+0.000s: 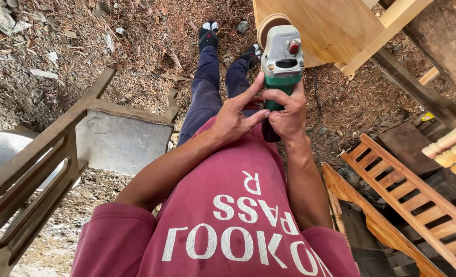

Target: The person uses a handheld angle grinder with a sanding disc to smooth the edges and surfaces of a wooden chair frame. They move the tool along the legs and seat frame, occasionally pausing to touch the wood with their hand.

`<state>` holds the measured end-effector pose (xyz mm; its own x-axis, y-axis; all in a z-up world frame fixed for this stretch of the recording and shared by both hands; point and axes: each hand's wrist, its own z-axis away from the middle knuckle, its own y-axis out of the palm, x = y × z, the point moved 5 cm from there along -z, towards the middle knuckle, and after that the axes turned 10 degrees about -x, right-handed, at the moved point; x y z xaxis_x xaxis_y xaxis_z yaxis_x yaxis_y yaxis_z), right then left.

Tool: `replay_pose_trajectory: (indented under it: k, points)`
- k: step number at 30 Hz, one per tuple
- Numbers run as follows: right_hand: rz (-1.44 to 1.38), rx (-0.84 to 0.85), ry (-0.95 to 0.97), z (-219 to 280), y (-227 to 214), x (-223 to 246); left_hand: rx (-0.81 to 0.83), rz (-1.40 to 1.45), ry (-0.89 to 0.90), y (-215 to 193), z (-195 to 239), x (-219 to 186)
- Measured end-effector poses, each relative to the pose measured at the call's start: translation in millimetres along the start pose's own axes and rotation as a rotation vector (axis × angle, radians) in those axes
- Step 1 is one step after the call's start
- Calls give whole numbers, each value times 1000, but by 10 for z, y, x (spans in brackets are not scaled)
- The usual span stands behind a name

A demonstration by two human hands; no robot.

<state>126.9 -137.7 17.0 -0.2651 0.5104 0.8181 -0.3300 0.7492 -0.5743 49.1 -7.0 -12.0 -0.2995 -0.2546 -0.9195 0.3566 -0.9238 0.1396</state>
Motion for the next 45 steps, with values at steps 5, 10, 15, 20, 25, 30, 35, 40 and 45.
replay_pose_trajectory:
  k: [5,10,15,20,25,30,35,40,45]
  points:
    - [1,-32,25,67,-65,-5,21,-34,14,84,33,13]
    - [1,-53,47,170,-145,-78,60,-38,11,175,77,53]
    - [20,-77,62,285,-213,-146,83,-48,12,237,92,30]
    - [13,-94,67,356,-271,-206,98,-59,8,324,128,67]
    - [14,-109,74,414,-330,-218,113,-89,33,417,138,14]
    - [20,-134,87,495,-391,-260,145,-79,16,498,169,46]
    - [18,-138,103,587,-479,-343,167,-87,2,565,181,47]
    - [7,-169,121,664,-555,-394,192,-90,-12,683,213,142]
    - [10,-193,144,749,-632,-452,212,-80,-23,808,239,177]
